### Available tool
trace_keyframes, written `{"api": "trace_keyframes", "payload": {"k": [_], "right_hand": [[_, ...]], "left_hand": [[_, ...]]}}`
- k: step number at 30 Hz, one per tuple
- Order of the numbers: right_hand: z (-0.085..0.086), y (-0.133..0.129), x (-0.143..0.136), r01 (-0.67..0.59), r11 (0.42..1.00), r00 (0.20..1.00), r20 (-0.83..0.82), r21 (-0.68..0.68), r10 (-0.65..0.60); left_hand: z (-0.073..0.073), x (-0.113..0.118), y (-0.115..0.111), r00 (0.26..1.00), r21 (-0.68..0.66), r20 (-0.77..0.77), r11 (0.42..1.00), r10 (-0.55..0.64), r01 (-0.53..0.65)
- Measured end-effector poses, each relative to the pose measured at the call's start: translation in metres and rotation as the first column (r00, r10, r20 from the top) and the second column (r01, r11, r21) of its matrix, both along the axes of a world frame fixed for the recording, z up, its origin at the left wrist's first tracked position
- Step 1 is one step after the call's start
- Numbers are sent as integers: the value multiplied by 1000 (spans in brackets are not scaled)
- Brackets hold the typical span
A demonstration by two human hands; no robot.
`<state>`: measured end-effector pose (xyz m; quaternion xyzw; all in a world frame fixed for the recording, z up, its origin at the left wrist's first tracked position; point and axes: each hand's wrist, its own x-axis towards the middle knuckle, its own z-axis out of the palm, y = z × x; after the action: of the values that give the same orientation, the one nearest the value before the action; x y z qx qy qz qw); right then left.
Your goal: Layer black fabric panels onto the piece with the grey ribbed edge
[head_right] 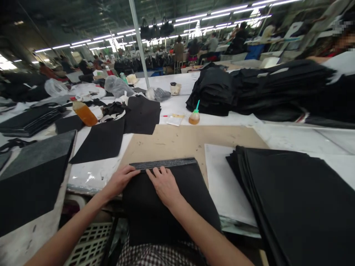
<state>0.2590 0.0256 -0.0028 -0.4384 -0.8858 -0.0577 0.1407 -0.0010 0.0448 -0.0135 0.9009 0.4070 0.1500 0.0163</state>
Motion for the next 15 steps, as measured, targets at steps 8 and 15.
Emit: {"api": "trace_keyframes", "payload": {"k": [8,15], "right_hand": [[-1,5,-15,-54,998,999,2,26,54],[-15,5,-50,-94,995,993,-66,32,96]], "left_hand": [[8,1,-5,984,96,-173,994,-30,47],[3,-15,-7,999,43,-32,999,34,-33]]}}
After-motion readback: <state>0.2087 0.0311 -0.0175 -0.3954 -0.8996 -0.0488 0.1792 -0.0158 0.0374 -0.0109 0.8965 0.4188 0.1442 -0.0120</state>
